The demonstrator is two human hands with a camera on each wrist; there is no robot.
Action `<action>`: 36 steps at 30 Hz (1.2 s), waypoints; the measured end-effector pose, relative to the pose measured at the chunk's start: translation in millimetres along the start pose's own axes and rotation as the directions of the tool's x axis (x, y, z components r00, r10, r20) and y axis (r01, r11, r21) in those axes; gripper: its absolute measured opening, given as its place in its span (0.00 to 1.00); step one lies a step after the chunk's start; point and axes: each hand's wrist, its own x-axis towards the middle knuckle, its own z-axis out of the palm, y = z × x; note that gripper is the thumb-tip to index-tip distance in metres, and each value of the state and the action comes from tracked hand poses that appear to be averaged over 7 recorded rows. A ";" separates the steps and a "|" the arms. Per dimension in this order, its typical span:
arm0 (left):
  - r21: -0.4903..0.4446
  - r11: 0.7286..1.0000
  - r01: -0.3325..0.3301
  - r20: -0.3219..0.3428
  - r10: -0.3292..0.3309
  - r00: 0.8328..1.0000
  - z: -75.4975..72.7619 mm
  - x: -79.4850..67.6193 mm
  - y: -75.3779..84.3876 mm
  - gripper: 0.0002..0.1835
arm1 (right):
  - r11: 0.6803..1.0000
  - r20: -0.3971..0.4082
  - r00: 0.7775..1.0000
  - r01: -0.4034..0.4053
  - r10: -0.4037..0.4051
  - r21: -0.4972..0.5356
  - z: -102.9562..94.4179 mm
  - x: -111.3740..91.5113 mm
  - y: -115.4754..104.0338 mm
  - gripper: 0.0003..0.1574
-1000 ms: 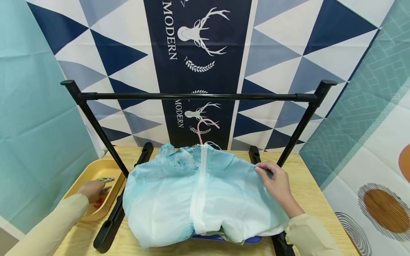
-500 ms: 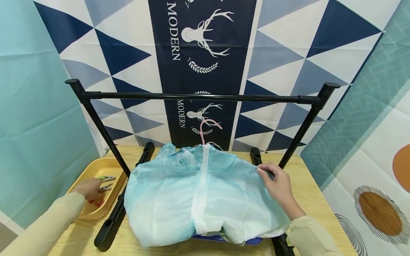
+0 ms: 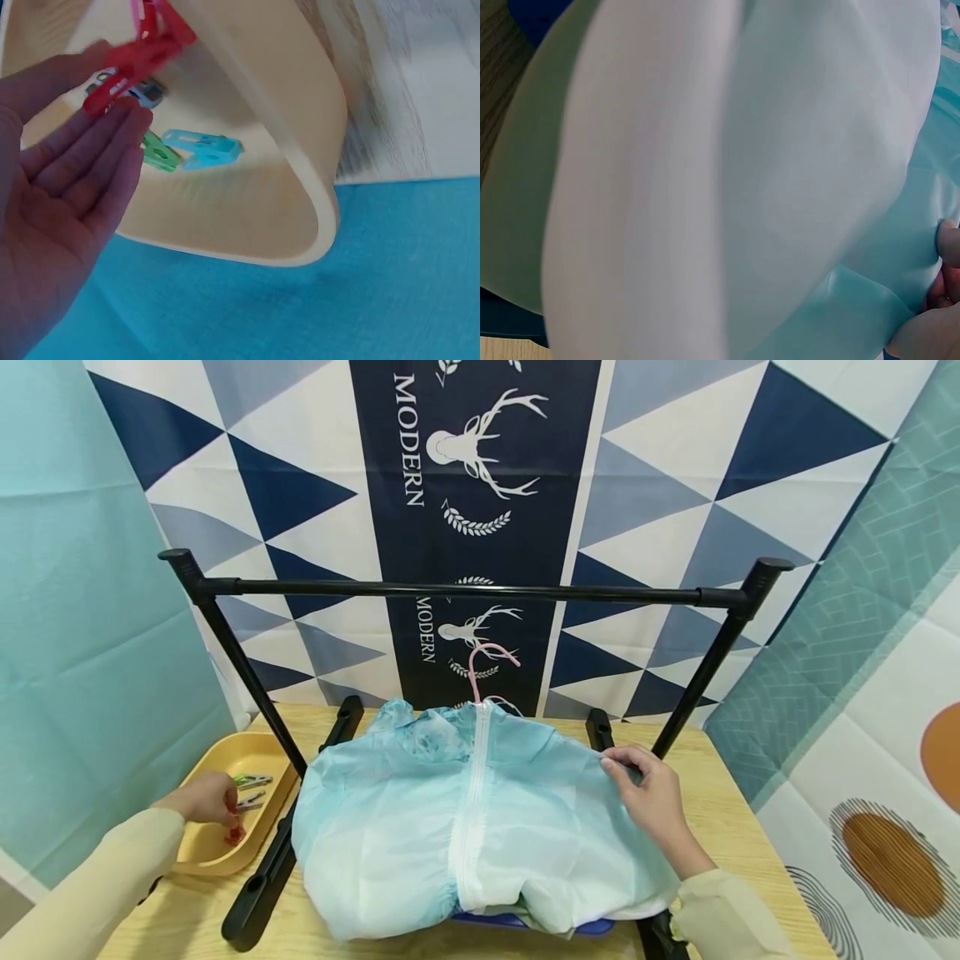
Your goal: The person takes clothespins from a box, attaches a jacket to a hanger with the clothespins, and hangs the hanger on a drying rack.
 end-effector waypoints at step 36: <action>-0.103 0.983 -0.151 -0.104 0.141 0.985 -42.0 -10.7 65.6 0.06 | 1.000 -0.005 1.000 0.004 -0.004 0.019 1.9 2.1 1.9 0.07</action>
